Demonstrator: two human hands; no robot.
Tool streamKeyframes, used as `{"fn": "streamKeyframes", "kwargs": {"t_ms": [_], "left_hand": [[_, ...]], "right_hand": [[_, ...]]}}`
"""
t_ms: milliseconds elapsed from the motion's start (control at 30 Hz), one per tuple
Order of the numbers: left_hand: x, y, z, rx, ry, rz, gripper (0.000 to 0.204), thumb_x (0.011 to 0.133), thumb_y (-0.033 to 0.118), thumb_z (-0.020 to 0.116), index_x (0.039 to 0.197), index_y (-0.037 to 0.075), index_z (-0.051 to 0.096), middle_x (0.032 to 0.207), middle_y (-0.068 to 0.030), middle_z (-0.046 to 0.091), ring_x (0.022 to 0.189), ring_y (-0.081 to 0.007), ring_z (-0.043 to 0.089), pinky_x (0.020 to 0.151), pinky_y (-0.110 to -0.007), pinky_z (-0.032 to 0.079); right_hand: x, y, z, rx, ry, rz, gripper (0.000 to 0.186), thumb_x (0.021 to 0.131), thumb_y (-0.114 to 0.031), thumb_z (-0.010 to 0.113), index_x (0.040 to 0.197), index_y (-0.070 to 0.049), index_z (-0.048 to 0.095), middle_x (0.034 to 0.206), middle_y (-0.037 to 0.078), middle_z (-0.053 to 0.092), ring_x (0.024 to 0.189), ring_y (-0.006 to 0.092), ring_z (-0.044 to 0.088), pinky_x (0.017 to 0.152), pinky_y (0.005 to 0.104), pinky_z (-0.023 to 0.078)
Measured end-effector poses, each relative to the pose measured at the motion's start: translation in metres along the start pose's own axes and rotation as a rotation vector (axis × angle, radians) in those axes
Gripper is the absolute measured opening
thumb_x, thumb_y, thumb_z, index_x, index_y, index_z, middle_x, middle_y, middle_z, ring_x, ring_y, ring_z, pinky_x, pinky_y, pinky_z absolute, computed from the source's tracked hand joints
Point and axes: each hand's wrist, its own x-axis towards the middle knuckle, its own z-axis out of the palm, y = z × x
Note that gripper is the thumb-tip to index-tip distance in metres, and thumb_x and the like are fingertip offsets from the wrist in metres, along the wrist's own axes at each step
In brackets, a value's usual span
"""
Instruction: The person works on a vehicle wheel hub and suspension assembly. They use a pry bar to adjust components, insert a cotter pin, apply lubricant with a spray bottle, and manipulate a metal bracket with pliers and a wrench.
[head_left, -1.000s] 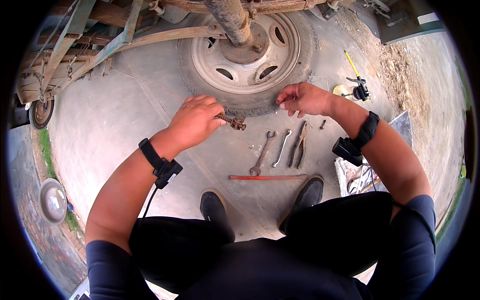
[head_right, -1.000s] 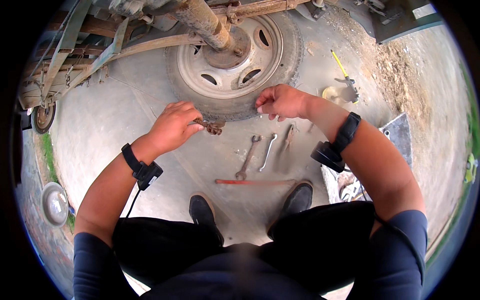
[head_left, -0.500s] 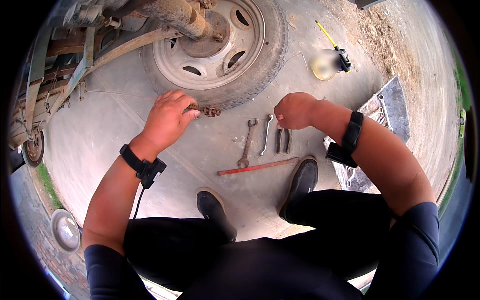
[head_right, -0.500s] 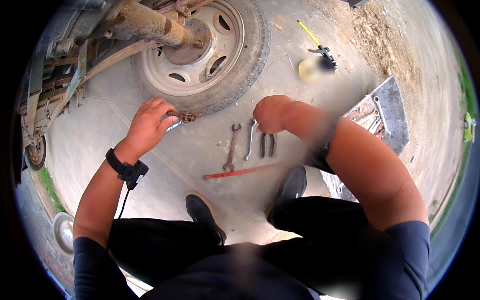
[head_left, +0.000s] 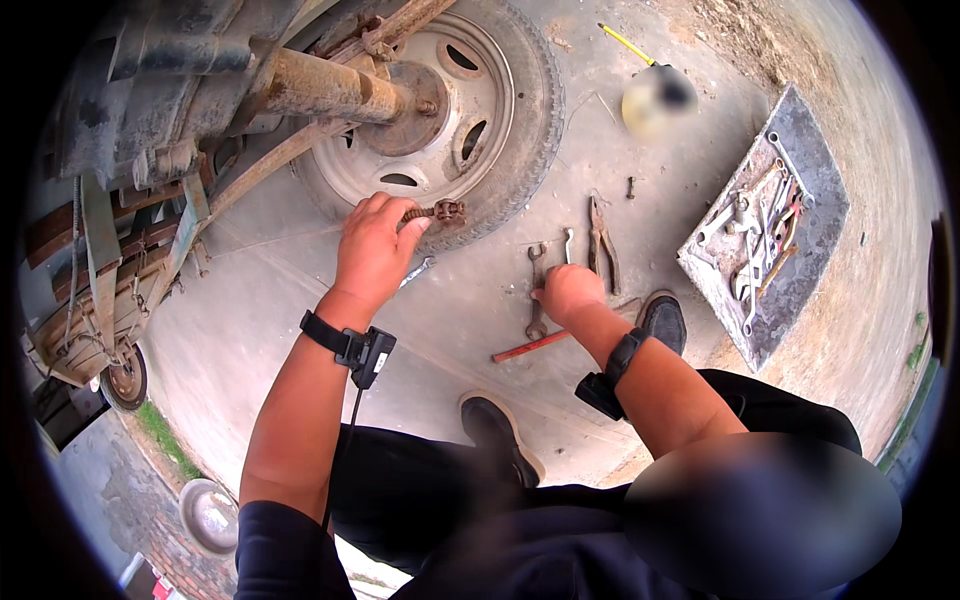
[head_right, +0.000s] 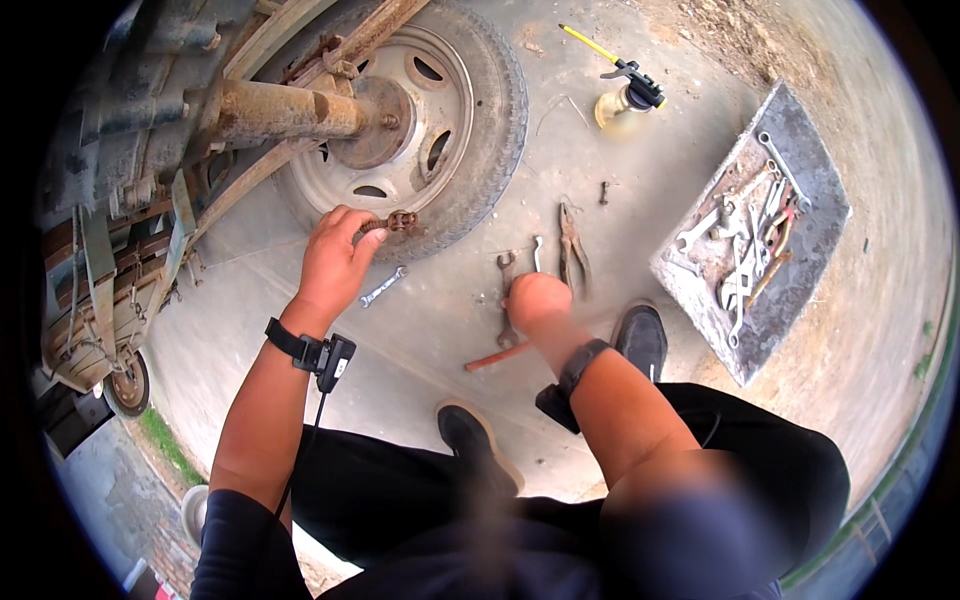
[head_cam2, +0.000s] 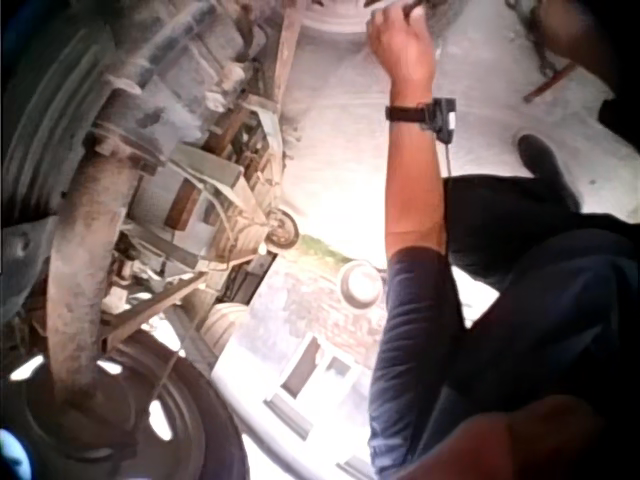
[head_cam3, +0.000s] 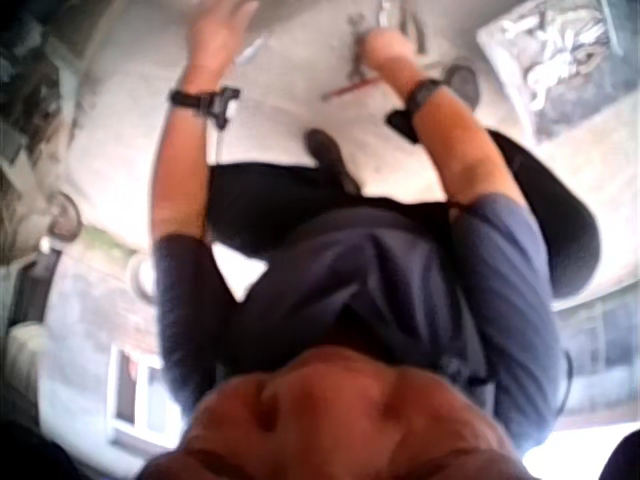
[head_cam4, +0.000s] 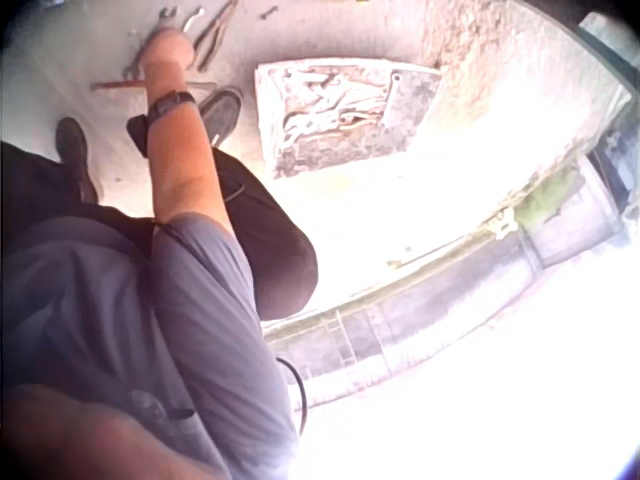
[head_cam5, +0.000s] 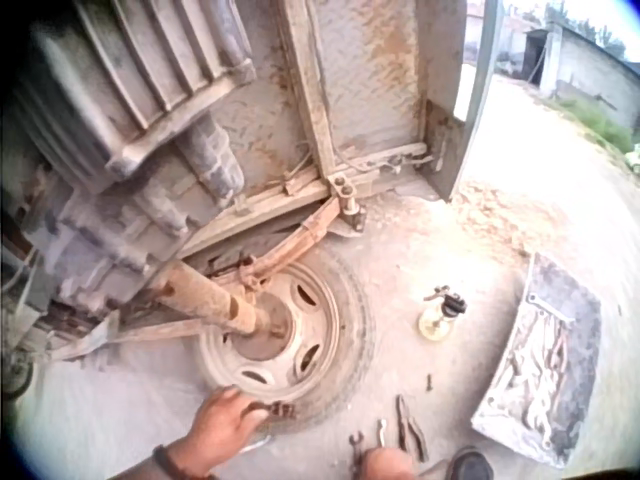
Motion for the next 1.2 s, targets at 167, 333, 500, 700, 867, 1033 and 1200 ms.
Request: {"fn": "streamKeyframes", "kwargs": {"t_ms": [167,333,500,700,867,1033,1200], "left_hand": [[0.021,-0.01,0.015,-0.013,0.064,-0.018,0.025,0.094,0.027,0.068,0.108,0.006,0.069,0.104,-0.0122,0.066,0.105,-0.0354,0.06,0.093,-0.046,0.045],[0.034,-0.016,0.025,0.042,0.108,0.007,0.029,0.096,0.024,0.065,0.117,0.004,0.067,0.109,-0.015,0.067,0.107,-0.0367,0.061,0.095,-0.046,0.047],[0.04,-0.022,0.033,0.023,0.045,-0.025,0.029,0.097,0.02,0.063,0.119,0.002,0.065,0.114,-0.0175,0.066,0.109,-0.0382,0.062,0.096,-0.045,0.049],[0.041,-0.023,0.038,0.068,0.009,-0.049,0.03,0.095,0.019,0.064,0.119,0.001,0.065,0.115,-0.0182,0.066,0.111,-0.0382,0.061,0.098,-0.044,0.048],[0.034,-0.025,0.033,0.087,0.133,-0.037,0.032,0.094,0.022,0.067,0.119,0.002,0.065,0.118,-0.0158,0.065,0.115,-0.0361,0.059,0.101,-0.046,0.045],[0.012,-0.021,0.024,0.054,0.146,-0.096,0.03,0.093,0.021,0.067,0.117,0.003,0.066,0.116,-0.015,0.065,0.112,-0.035,0.06,0.099,-0.045,0.046],[-0.01,0.007,0.027,-0.194,-0.021,-0.345,0.026,0.096,0.021,0.066,0.114,0.001,0.066,0.114,-0.0157,0.067,0.099,-0.029,0.066,0.089,-0.041,0.052]], "right_hand": [[0.0,-0.01,0.013,0.117,0.042,0.055,0.042,0.091,-0.045,0.068,0.1,-0.005,0.077,0.101,0.017,0.075,0.096,0.0345,0.072,0.083,0.0439,0.058],[0.003,-0.008,0.026,0.133,0.148,0.038,0.037,0.089,-0.042,0.069,0.096,-0.006,0.074,0.096,0.017,0.075,0.091,0.0348,0.072,0.08,0.0449,0.058],[-0.003,-0.003,0.028,0.276,0.257,-0.006,0.028,0.084,-0.033,0.068,0.09,-0.006,0.071,0.087,0.018,0.073,0.085,0.0347,0.072,0.076,0.0456,0.057],[-0.011,0.001,0.008,0.509,0.357,-0.12,0.023,0.083,-0.027,0.065,0.087,-0.004,0.066,0.081,0.02,0.071,0.077,0.0372,0.07,0.071,0.0458,0.055],[-0.022,-0.021,-0.018,0.902,0.324,-0.308,0.024,0.087,-0.023,0.06,0.098,-0.003,0.066,0.073,0.019,0.068,0.07,0.036,0.068,0.068,0.0436,0.053],[-0.017,-0.04,-0.034,1.03,0.306,-0.308,0.029,0.09,-0.023,0.056,0.106,0.0,0.066,0.073,0.02,0.067,0.073,0.0362,0.068,0.072,0.0434,0.053],[-0.021,-0.051,-0.046,0.925,0.403,-0.343,0.033,0.09,-0.021,0.056,0.112,0.003,0.064,0.079,0.025,0.068,0.081,0.0394,0.07,0.077,0.0481,0.053]]}}
